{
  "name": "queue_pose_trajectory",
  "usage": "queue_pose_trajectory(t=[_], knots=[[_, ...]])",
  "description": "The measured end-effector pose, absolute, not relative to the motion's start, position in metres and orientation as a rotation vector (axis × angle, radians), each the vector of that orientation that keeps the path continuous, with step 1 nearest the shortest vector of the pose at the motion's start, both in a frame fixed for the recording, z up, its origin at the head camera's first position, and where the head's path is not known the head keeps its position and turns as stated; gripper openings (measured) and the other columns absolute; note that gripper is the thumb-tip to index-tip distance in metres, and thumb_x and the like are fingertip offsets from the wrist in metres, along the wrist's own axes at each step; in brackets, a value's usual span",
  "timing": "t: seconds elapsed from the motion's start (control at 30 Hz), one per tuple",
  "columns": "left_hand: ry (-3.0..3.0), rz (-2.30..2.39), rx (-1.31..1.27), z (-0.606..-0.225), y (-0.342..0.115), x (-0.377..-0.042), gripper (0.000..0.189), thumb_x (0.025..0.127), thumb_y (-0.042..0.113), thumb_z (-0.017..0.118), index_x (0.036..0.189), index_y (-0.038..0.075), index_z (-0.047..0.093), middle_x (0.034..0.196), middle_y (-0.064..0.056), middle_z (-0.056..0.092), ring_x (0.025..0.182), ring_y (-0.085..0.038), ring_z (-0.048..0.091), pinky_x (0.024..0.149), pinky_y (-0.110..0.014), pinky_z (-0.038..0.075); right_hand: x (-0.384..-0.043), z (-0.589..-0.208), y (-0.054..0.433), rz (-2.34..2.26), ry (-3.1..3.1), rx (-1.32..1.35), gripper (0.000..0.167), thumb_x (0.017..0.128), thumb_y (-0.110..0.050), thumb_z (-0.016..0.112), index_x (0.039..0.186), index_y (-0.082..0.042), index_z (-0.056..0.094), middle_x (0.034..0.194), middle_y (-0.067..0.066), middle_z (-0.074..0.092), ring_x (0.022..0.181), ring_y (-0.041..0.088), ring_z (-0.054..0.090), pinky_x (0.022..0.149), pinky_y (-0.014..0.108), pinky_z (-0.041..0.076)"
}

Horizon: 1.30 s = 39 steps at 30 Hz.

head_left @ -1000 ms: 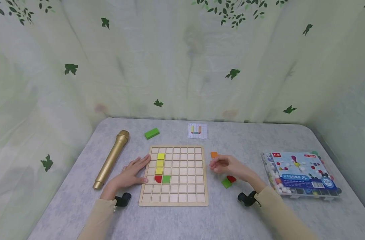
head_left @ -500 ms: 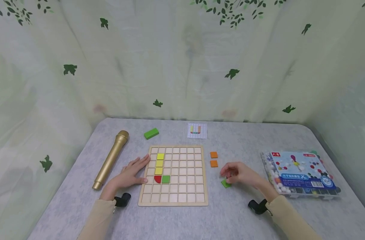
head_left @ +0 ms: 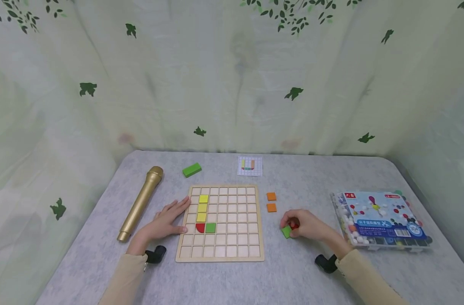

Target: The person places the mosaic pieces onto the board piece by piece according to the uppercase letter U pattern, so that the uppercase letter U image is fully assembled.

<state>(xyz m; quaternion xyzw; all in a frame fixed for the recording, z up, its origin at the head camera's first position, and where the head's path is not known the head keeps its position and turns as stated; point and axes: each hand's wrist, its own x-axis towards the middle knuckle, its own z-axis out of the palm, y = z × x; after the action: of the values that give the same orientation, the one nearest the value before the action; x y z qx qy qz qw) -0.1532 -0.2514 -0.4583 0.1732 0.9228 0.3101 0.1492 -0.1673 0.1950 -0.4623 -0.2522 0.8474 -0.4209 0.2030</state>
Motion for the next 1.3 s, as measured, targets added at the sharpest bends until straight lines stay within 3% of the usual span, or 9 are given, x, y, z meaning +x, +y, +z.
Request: queue_pose_trajectory(t=[0.27,0.6,0.8,1.3], knots=[[2.658,0.888,0.489,-0.458,-0.251,-0.152,0.085,0.085,0.035,0.070,0.151,0.004,0.025,0.157,-0.016,0.017,0.140,-0.045,0.008,0.097,-0.074,0.007,-0.170,-0.456,0.191,-1.184,2.312,-0.729,0.022,0.073,0.013,0.063,0.085,-0.005,0.066,0.074,0.001,0.057,0.067,0.015,0.049,0.060,0.026,0.042],[2.662,0.875,0.493,-0.457,-0.251,-0.153,0.085,0.085,0.035,0.070,0.151,0.003,0.026,0.157,-0.016,0.018,0.140,-0.046,0.008,0.096,-0.075,0.007,-0.179,-0.452,0.174,-1.323,2.132,-0.710,0.008,0.089,-0.004,0.064,0.096,-0.001,0.066,0.083,0.005,0.062,0.068,0.015,0.050,0.059,0.030,0.043],[2.658,0.881,0.491,-0.458,-0.251,-0.153,0.085,0.085,0.035,0.070,0.151,0.004,0.026,0.157,-0.016,0.018,0.140,-0.046,0.008,0.096,-0.075,0.007,-0.186,-0.456,0.154,-1.390,2.105,-0.756,0.010,0.088,-0.003,0.065,0.098,0.000,0.066,0.090,0.007,0.063,0.075,0.016,0.053,0.068,0.029,0.045],[2.650,0.897,0.488,-0.460,-0.252,-0.153,0.085,0.086,0.036,0.070,0.151,0.005,0.024,0.157,-0.015,0.016,0.140,-0.045,0.006,0.096,-0.075,0.006,-0.195,-0.458,0.098,-1.383,2.089,-0.738,0.009,0.087,-0.005,0.066,0.096,-0.005,0.068,0.089,0.003,0.063,0.075,0.015,0.054,0.071,0.029,0.045]])
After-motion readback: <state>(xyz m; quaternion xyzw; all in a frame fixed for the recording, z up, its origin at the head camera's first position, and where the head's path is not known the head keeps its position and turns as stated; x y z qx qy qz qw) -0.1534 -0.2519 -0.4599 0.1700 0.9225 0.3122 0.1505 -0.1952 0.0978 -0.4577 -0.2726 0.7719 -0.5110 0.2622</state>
